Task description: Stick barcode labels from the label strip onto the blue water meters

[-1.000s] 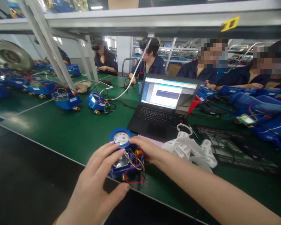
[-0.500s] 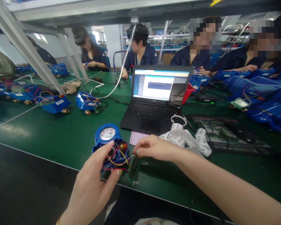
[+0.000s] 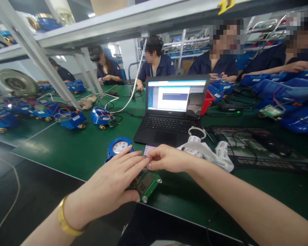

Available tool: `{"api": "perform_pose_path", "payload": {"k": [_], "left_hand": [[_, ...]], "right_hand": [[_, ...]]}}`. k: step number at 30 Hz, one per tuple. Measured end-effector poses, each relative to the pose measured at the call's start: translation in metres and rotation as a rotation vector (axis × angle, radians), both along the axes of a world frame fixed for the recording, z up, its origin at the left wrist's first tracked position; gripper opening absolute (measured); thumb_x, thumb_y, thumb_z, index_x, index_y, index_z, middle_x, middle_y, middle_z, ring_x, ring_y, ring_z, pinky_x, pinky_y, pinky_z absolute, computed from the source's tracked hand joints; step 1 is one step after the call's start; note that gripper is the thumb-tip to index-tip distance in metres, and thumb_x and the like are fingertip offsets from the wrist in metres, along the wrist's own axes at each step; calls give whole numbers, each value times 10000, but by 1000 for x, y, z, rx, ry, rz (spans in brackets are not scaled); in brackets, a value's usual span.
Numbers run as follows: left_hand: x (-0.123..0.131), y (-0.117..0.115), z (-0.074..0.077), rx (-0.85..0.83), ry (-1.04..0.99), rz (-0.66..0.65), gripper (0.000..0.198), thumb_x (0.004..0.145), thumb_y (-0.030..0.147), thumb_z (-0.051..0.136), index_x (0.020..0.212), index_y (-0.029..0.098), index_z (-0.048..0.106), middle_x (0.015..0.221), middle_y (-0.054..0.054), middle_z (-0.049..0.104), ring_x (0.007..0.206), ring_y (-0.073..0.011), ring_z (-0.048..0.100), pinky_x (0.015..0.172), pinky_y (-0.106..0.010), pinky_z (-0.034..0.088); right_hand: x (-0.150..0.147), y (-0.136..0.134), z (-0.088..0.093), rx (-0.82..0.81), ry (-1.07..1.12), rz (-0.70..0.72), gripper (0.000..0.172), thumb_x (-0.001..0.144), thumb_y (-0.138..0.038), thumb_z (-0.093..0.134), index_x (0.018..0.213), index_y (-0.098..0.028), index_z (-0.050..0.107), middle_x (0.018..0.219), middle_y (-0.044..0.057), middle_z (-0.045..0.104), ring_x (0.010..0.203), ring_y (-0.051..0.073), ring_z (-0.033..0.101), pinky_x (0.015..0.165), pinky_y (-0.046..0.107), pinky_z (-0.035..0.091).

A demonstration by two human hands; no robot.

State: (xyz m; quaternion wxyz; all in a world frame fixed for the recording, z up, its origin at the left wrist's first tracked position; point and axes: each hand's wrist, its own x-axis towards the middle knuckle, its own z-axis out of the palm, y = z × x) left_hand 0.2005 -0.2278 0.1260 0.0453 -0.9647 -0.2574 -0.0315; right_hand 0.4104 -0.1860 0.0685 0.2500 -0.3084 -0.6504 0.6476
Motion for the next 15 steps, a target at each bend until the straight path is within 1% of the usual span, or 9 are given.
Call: {"api": "perform_pose_path", "payload": {"k": [3,6,8,10,12,13,14,15], "left_hand": [[2,5,1,-31,-13,1,954,568,226,840,1375,188,333,1302,-81,527,1212,-223,481,1112,-421,326],[-2,6,-3,14,-45,7,1004,562,165,809,1404,258,270,1245,-32,570,1153,-209,528,1033,-346,436],[-7,8,-11,84,-67,19,991,572,138,740,1417,291,245,1237,-12,574,1129,-211,548,944,-297,505],[-13,11,-22,174,-84,33,921,609,156,647,1424,303,244,1255,-3,563,1106,-213,569,887,-282,533],[-19,15,-37,243,-130,58,838,641,192,585,1414,300,281,1252,-7,565,1073,-216,592,858,-286,542],[-22,17,-44,258,-163,66,804,646,204,572,1402,299,313,1238,-14,573,1058,-221,600,850,-287,544],[-25,18,-52,256,-188,80,771,649,219,574,1383,298,350,1226,-23,580,1051,-228,605,846,-287,543],[-28,18,-59,242,-199,109,735,654,240,588,1360,298,390,1219,-34,584,1053,-238,604,846,-289,541]], "right_hand": [[1,3,1,-1,-15,-26,94,678,-214,616,673,-126,584,585,-42,533,559,93,448,550,187,335],[3,4,5,-33,-43,-61,81,676,-186,645,682,-126,590,573,-34,547,556,101,488,544,182,355],[6,2,10,-82,-13,-106,118,679,-205,660,735,-129,590,592,-19,573,584,122,543,557,189,395],[13,-3,18,-78,42,-165,181,704,-249,637,828,-127,587,665,16,620,666,153,602,614,215,452],[30,-10,24,32,67,-272,240,743,-299,603,907,-126,581,778,59,655,773,179,632,696,250,490],[44,-13,25,117,56,-357,261,762,-327,591,933,-129,581,830,75,660,815,190,634,724,264,501],[62,-17,24,222,23,-474,277,783,-360,582,946,-136,585,873,84,660,844,199,632,739,275,508],[84,-20,20,332,-37,-619,294,807,-402,566,946,-145,596,904,89,656,860,208,628,742,286,514]]}}
